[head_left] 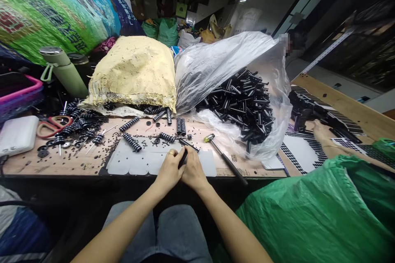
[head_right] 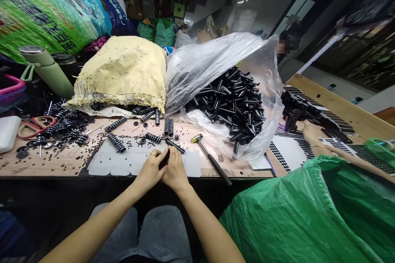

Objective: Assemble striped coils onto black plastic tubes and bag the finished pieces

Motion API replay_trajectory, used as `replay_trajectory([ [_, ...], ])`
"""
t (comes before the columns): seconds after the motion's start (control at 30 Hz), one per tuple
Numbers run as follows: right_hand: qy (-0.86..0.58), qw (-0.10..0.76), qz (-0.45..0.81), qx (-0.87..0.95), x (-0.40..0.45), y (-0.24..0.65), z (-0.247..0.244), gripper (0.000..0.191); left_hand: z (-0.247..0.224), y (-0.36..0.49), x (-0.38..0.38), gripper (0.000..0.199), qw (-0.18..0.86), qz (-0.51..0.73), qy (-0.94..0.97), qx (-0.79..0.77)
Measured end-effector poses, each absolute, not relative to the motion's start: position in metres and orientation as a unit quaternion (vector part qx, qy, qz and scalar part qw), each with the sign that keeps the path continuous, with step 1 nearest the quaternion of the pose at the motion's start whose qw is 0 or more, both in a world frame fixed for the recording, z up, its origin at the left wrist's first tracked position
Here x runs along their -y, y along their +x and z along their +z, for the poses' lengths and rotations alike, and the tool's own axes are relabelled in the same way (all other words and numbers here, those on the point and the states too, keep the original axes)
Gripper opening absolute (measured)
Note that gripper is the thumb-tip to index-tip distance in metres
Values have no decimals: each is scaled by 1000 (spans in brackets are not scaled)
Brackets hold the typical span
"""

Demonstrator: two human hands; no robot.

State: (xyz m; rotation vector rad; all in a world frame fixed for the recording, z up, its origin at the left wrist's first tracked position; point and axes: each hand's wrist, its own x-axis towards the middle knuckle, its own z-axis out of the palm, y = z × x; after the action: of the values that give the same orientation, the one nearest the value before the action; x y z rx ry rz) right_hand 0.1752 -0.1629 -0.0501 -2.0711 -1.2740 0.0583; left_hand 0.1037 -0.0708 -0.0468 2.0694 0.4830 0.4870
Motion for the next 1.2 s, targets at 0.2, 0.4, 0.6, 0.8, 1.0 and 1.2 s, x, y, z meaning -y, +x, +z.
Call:
replay_trajectory([
  [0.2, -930, 165, -53, 323, 215, 227, -45, 50, -63, 99, 56, 42, 194, 137, 971, -31],
  [0.4, -962, 119, -20, 243, 265, 245, -25, 29, -58, 90, 51, 41, 58, 163, 985, 6],
  [0.6, -922, 227, 93, 299, 266, 175, -22, 36, -63, 91, 56, 38, 23, 188, 982, -15],
  [0.8, -880, 332, 90, 327, 251, 149, 4, 34, -74, 98, 88, 54, 31, 183, 981, -57],
  [1.0, -862, 298, 96, 399, 229, 123, 3, 35, -86, 100, 103, 67, 43, 173, 983, -46],
  [1.2, -897, 294, 99, 316, 249, 139, -3, 39, -87, 99, 85, 40, 87, 230, 966, -79],
])
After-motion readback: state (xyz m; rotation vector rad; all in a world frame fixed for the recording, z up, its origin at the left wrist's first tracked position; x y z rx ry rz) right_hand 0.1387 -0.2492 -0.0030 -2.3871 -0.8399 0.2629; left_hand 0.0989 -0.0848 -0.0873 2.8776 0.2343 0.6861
